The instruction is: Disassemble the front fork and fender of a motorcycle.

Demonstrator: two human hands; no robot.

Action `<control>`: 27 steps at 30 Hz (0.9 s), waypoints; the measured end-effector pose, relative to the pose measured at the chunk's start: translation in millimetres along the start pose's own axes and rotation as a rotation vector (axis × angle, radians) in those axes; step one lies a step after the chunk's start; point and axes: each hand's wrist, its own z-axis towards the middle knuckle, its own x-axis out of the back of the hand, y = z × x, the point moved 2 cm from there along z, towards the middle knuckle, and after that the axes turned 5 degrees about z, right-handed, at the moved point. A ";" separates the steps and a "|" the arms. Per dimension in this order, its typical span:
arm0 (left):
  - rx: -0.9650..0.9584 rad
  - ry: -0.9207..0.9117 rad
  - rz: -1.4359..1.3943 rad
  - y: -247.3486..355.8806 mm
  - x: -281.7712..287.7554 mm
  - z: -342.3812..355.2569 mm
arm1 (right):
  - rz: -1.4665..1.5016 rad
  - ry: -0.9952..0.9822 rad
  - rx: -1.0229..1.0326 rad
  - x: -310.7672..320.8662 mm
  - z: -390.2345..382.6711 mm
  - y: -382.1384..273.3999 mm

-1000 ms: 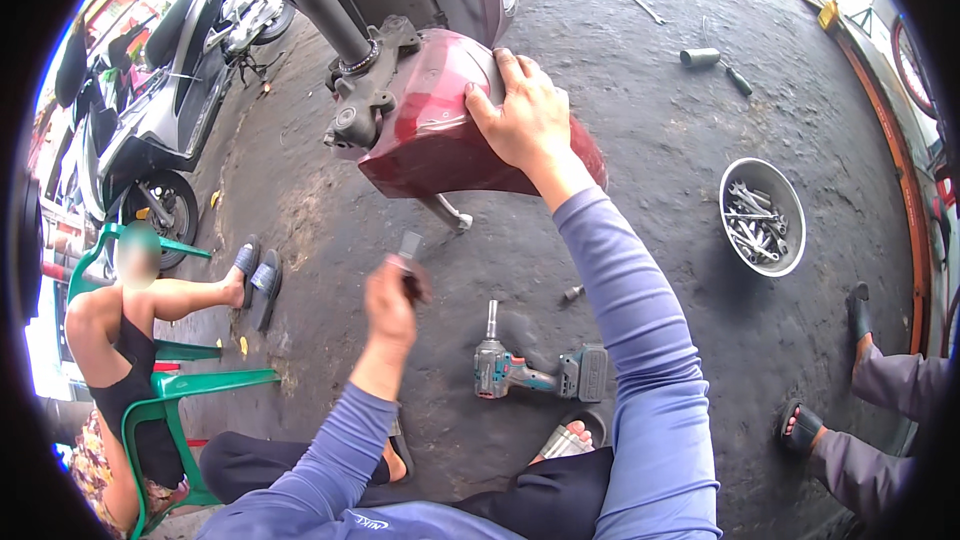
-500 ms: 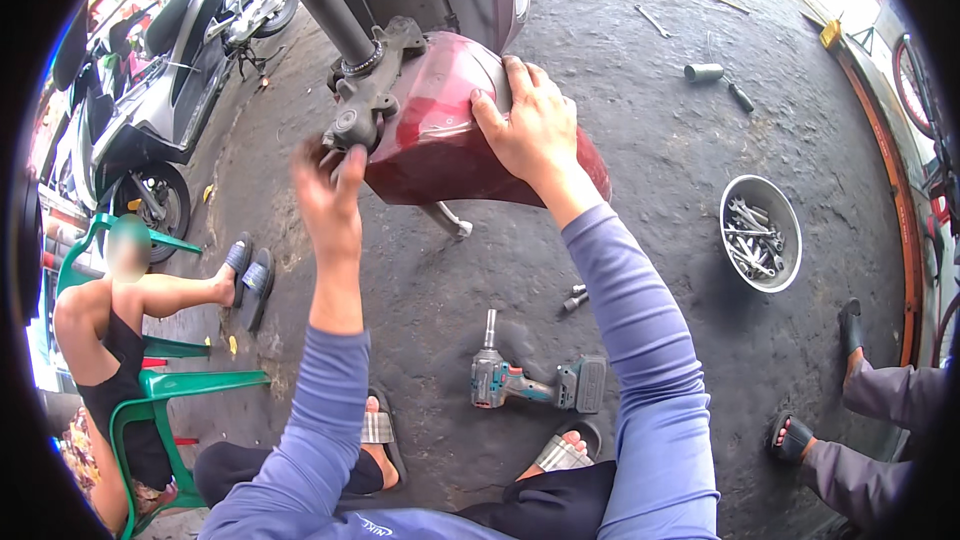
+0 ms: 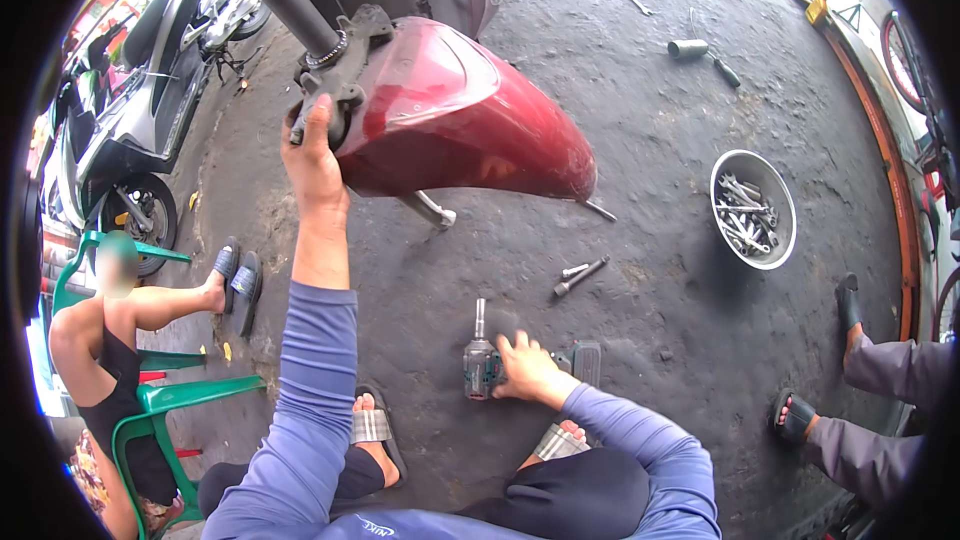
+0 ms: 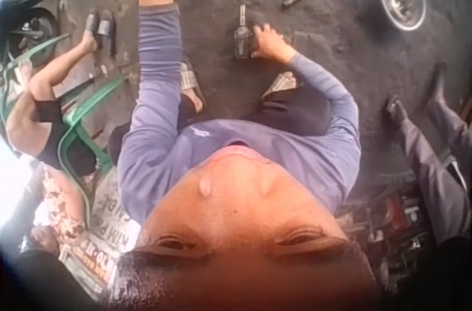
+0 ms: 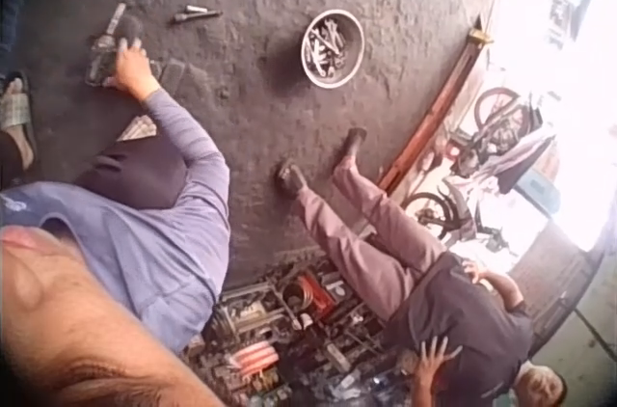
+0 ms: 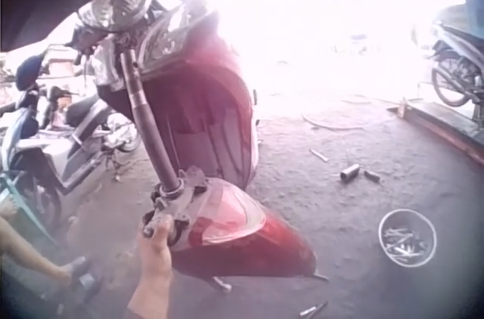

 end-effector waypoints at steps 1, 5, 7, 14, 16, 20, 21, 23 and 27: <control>0.023 0.010 -0.008 -0.7 0.5 1.3 | 0.024 -0.030 0.020 -23.8 -3.8 11.7; 0.036 0.009 -0.015 -1.1 3.5 4.6 | 0.043 0.099 0.062 -58.2 -11.8 27.8; 0.014 0.011 0.004 -1.0 5.0 7.3 | 0.021 0.136 0.035 -48.2 -18.7 35.8; 0.066 -0.076 -0.085 0.2 22.0 11.2 | -0.005 0.537 -0.255 4.3 -108.4 141.5; 0.078 -0.116 -0.091 1.3 25.2 9.4 | -0.051 0.558 -0.380 17.9 -142.4 178.7; 0.058 -0.197 -0.096 2.0 29.1 7.0 | -0.016 0.601 -0.698 35.5 -192.4 235.6; 0.090 -0.216 -0.103 0.7 30.9 7.7 | -0.010 0.613 -0.717 35.7 -200.7 242.5; 0.129 -0.293 -0.119 -0.1 39.1 12.9 | 0.002 0.641 -0.800 35.5 -212.3 250.3; 0.291 -0.435 -0.213 -7.3 61.4 27.6 | -0.139 0.380 -0.960 68.5 -201.4 237.8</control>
